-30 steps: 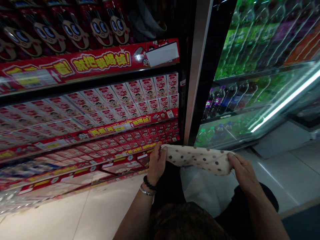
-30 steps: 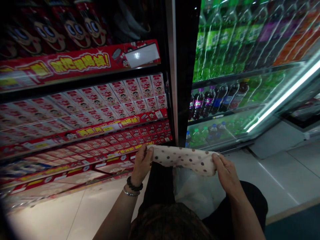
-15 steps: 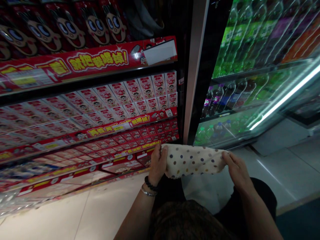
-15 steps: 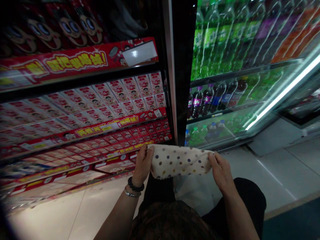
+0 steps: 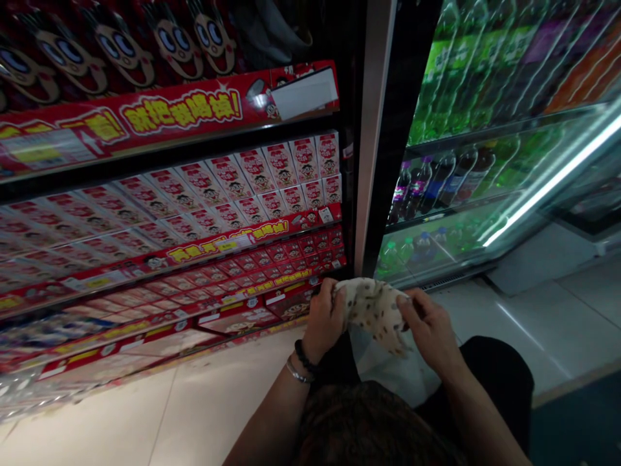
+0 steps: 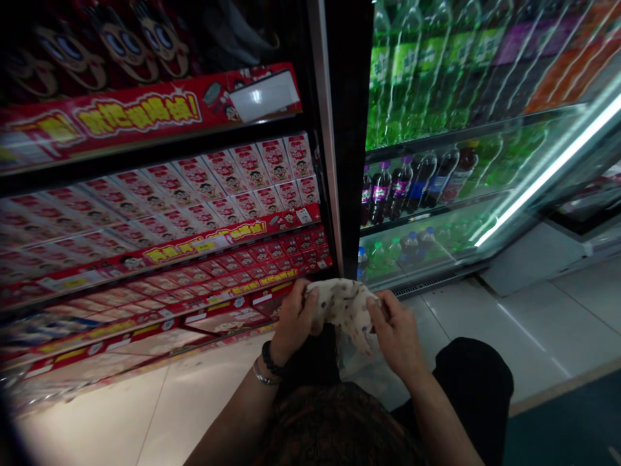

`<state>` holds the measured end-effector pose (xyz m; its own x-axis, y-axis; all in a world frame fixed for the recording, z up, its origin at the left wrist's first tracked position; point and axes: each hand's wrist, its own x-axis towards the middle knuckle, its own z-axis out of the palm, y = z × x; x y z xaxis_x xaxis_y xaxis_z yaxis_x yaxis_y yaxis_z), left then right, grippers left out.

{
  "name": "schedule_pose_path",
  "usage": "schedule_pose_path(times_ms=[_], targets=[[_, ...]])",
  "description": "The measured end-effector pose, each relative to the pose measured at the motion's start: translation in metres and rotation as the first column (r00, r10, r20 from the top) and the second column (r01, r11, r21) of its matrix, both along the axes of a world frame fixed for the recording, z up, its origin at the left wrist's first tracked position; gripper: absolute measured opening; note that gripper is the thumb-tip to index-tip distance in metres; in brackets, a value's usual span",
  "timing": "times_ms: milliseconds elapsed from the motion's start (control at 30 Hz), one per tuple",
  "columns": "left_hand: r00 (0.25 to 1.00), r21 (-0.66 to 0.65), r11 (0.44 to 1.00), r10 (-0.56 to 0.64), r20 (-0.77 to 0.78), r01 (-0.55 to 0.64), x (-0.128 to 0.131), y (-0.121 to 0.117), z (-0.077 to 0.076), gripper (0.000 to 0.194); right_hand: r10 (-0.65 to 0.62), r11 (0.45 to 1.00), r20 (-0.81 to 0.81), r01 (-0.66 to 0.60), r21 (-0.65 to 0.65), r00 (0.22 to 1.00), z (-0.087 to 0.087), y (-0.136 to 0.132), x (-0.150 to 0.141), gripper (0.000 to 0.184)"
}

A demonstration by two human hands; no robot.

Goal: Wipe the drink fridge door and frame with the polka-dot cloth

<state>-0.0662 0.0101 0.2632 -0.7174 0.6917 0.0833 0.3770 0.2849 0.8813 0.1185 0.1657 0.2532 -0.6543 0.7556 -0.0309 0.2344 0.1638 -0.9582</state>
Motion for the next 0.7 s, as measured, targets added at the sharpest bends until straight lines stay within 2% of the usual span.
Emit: schedule_pose_path(times_ms=[100, 200, 300, 467, 567, 633, 700], targets=[[0.992, -0.032, 0.992, -0.126, -0.006, 0.126, 0.017, 0.005, 0.0, 0.023, 0.042, 0.999, -0.057, -0.042, -0.002, 0.997, 0.006, -0.024, -0.017, 0.044], [0.978, -0.028, 0.978, -0.207, 0.0, 0.207, 0.03, 0.009, 0.0, 0.022, 0.082, 0.995, -0.1, -0.076, 0.062, 0.992, 0.011, -0.038, -0.029, 0.036], [0.975, 0.001, 0.975, -0.224, 0.019, 0.224, 0.036, 0.01, 0.003, 0.022, 0.084, 0.992, -0.112, -0.072, 0.105, 0.99, 0.011, -0.042, -0.032, 0.034], [0.943, 0.07, 0.954, -0.299, 0.147, 0.292, 0.033, 0.006, 0.01, 0.034, 0.101, 0.991, -0.13, -0.089, 0.097, 0.986, 0.007, -0.041, -0.029, 0.04], [0.945, 0.083, 0.965, -0.262, 0.194, 0.251, 0.03, 0.006, 0.009, 0.043, 0.189, 0.98, -0.168, -0.175, 0.094, 0.968, 0.01, -0.039, -0.025, 0.042], [0.957, 0.074, 0.976, -0.213, 0.195, 0.203, 0.027, 0.006, 0.007, 0.037, 0.269, 0.962, -0.167, -0.255, 0.102, 0.949, 0.013, -0.035, -0.021, 0.039], [0.97, 0.079, 0.985, -0.167, 0.175, 0.155, 0.022, 0.005, 0.006, 0.028, 0.265, 0.959, -0.162, -0.242, 0.15, 0.95, 0.016, -0.026, -0.014, 0.032]])
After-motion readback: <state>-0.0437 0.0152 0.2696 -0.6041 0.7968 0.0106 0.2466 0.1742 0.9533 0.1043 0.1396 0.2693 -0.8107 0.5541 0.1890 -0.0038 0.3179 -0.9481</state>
